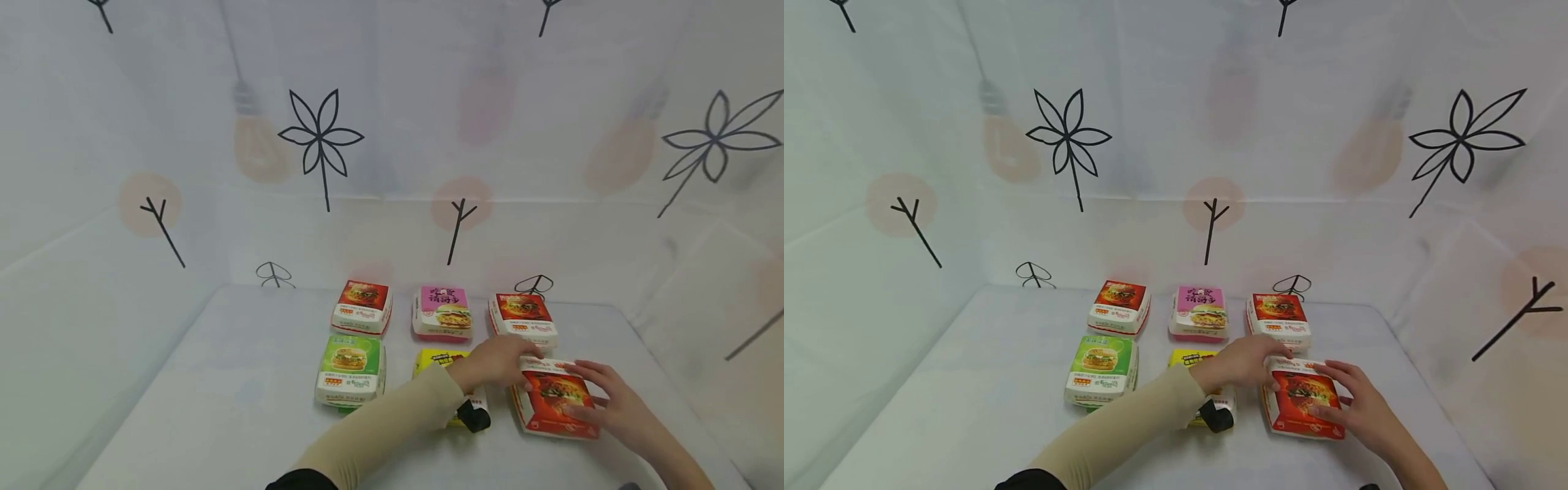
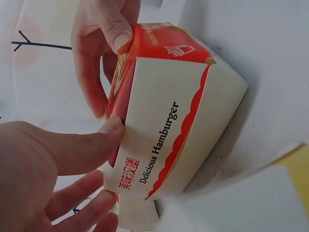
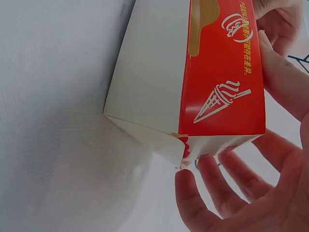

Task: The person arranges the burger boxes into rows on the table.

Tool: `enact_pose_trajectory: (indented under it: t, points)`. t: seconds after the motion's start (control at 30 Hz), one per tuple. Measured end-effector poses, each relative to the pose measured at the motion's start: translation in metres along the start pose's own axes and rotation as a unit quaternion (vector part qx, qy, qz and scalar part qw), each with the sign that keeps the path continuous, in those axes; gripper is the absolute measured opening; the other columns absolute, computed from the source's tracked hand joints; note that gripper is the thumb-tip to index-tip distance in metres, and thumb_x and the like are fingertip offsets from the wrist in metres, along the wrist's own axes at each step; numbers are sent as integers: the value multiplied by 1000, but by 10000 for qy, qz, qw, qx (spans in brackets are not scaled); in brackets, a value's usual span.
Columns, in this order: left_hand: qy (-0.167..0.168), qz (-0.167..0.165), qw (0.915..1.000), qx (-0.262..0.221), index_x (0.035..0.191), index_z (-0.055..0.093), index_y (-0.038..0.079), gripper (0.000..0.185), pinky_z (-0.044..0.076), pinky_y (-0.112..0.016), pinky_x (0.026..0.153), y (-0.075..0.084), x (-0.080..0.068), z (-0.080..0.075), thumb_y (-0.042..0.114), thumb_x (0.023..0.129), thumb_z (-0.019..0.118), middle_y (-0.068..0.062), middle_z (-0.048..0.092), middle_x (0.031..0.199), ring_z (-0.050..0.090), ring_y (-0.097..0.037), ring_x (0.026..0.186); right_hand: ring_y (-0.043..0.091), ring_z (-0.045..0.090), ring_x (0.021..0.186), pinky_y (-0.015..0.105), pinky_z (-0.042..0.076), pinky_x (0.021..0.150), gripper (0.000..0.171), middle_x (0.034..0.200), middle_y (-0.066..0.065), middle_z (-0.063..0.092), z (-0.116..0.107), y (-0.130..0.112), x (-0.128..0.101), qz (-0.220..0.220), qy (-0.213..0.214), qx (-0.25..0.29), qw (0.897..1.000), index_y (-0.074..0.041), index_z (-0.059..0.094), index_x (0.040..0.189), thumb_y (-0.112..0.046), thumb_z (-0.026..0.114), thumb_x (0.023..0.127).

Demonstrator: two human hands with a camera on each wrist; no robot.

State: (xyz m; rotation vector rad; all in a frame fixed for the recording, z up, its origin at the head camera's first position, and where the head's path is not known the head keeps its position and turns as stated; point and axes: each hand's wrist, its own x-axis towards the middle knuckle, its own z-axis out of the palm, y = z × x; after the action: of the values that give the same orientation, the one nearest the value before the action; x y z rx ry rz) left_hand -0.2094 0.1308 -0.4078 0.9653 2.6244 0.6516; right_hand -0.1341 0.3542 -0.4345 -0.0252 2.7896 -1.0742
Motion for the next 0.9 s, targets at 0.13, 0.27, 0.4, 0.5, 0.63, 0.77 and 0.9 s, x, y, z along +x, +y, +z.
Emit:
enact_pose_trajectory:
  t: [0.13,0.27,0.4,0.5,0.63,0.77,0.9]
  points:
    - [158,-54,9999,30,127,64,35,52,45,-19,90,2,-1,0,33,80,85,17,57,117,51,1,103,55,31,124,62,49,92,82,142,34,27,1,-1,-3,-52,74,-142,9999,7,44,142,-36,81,82]
    - [213,-115,9997,-91,124,65,32,48,45,-18,84,1,-1,0,31,80,85,15,57,110,50,1,94,54,32,123,63,47,92,82,140,34,29,4,-1,-5,-114,206,-266,9994,7,46,141,-37,81,82]
    - [214,-70,9996,-143,123,66,32,45,44,-18,85,-1,-1,-1,32,81,84,16,59,112,51,1,97,54,31,123,66,44,95,84,140,33,29,7,-1,-6,-101,296,-296,9991,9,44,142,-40,80,83]
    - [111,12,9999,-76,125,65,34,48,44,-19,87,-3,-2,-1,36,82,83,16,57,119,51,2,102,54,30,124,68,42,96,86,141,34,26,8,-1,-5,-68,273,-293,9992,10,41,144,-41,77,85]
    - [-150,154,9998,36,131,61,38,59,44,-19,89,-7,-3,-2,44,77,85,16,51,130,49,0,109,56,28,126,70,43,90,86,146,35,24,7,0,-4,-64,166,-504,9986,10,38,146,-43,73,88]
    - [-439,157,9989,32,135,58,40,72,44,-21,90,-8,-3,-2,45,70,89,15,43,136,46,-2,112,58,26,129,72,45,84,87,150,35,23,7,0,-3,-35,14,-776,9970,8,37,147,-49,69,90]
    - [-518,131,9986,23,136,56,40,75,44,-19,89,-7,-6,-2,41,70,91,15,42,135,46,-2,110,58,28,128,71,45,85,87,150,35,24,7,0,-3,-9,-17,-806,9967,9,38,147,-51,67,90]
